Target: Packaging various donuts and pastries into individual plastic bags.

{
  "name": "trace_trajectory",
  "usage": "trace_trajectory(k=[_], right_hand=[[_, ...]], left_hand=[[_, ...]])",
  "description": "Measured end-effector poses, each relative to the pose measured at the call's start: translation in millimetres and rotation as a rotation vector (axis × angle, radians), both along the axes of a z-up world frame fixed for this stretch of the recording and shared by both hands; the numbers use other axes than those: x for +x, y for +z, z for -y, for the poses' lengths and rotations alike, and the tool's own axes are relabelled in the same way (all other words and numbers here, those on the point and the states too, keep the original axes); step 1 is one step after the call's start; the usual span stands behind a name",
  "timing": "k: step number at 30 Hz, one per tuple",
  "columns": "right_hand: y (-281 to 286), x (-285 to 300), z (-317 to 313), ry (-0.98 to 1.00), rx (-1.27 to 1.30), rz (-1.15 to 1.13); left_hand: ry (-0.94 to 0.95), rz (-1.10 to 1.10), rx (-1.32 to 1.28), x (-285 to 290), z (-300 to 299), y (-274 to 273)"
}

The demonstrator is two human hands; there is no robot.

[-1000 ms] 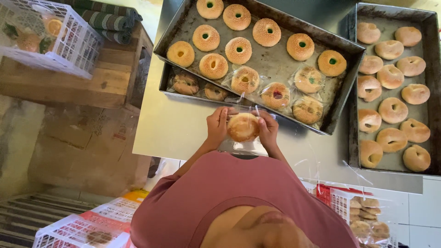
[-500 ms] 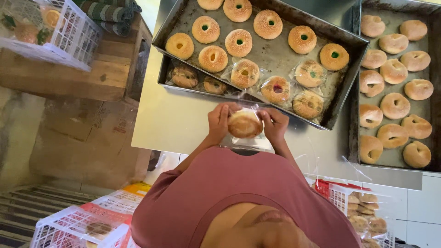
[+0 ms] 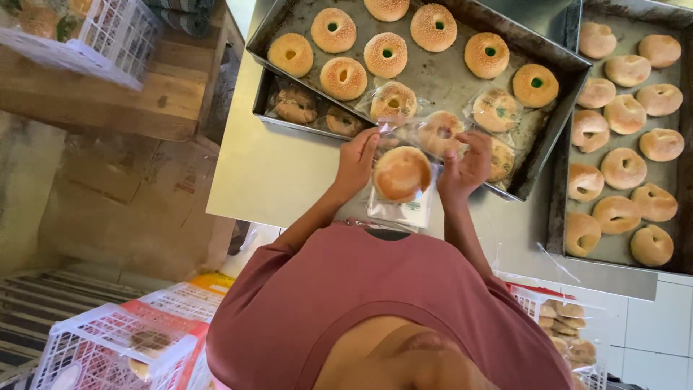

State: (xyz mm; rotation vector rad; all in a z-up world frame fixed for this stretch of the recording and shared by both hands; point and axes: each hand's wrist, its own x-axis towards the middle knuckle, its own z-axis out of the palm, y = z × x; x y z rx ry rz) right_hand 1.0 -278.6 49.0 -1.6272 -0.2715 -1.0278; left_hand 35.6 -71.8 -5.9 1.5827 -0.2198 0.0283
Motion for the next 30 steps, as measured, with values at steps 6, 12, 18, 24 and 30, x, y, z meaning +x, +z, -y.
trace_trajectory(k=[6,12,18,24,30], right_hand=[[39.5,-1.1,-20.9,0.023,-0.586,-0.154],[52.6,5.1,-37.0,0.052,-0.835,-0.103],[68.2,6.5,-38.1,0.131,-0.938,-0.05],[30.6,15.5,-26.3,0.124,-0.859,-0.107],[11.1,16.3,-36.7,0.041,-0.515,-0.135]], left_hand=[[-0.096,0.145,-0.029,-14.7,8.2,23.6],[-0.132,0.174,0.064,-24.7,7.5,32.0],[-0.188,0.265,0.304,-19.8,-9.9,28.3],[-0.25,0.308,0.461,-17.7,-9.6,11.6],[-0.272,0.305,0.393,-20.5,-9.7,29.5]])
